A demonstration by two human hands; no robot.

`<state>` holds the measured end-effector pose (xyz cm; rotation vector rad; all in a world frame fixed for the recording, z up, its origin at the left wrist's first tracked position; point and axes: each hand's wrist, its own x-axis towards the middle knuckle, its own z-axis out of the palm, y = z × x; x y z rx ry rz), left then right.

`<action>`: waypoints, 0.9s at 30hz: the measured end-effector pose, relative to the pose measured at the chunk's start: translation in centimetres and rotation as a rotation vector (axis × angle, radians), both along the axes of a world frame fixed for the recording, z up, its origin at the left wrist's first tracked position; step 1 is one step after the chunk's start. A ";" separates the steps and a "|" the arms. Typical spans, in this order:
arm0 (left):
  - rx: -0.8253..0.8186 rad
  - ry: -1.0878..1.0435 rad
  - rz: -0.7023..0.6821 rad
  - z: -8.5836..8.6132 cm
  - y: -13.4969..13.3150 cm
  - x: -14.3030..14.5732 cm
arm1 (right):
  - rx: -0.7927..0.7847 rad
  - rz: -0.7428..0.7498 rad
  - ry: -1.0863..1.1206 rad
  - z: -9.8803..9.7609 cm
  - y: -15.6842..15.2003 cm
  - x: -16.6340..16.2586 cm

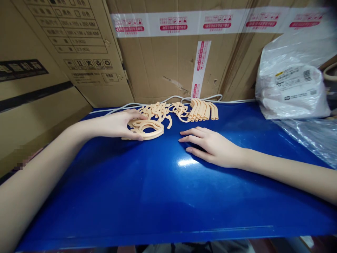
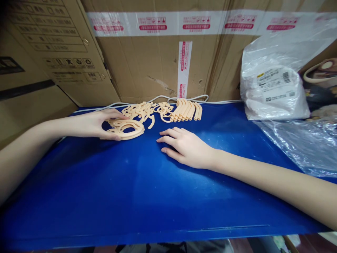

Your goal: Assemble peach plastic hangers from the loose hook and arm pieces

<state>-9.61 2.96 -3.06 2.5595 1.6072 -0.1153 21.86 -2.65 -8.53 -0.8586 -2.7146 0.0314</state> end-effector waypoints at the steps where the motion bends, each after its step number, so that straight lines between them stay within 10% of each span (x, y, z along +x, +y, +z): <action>1: 0.000 0.002 0.002 0.0 0.0 0.0 | -0.001 0.001 0.001 0.0 0.0 0.0; 27: -0.028 -0.005 0.032 0.5 -0.4 0.4 | 0.000 0.013 0.012 0.0 0.0 0.0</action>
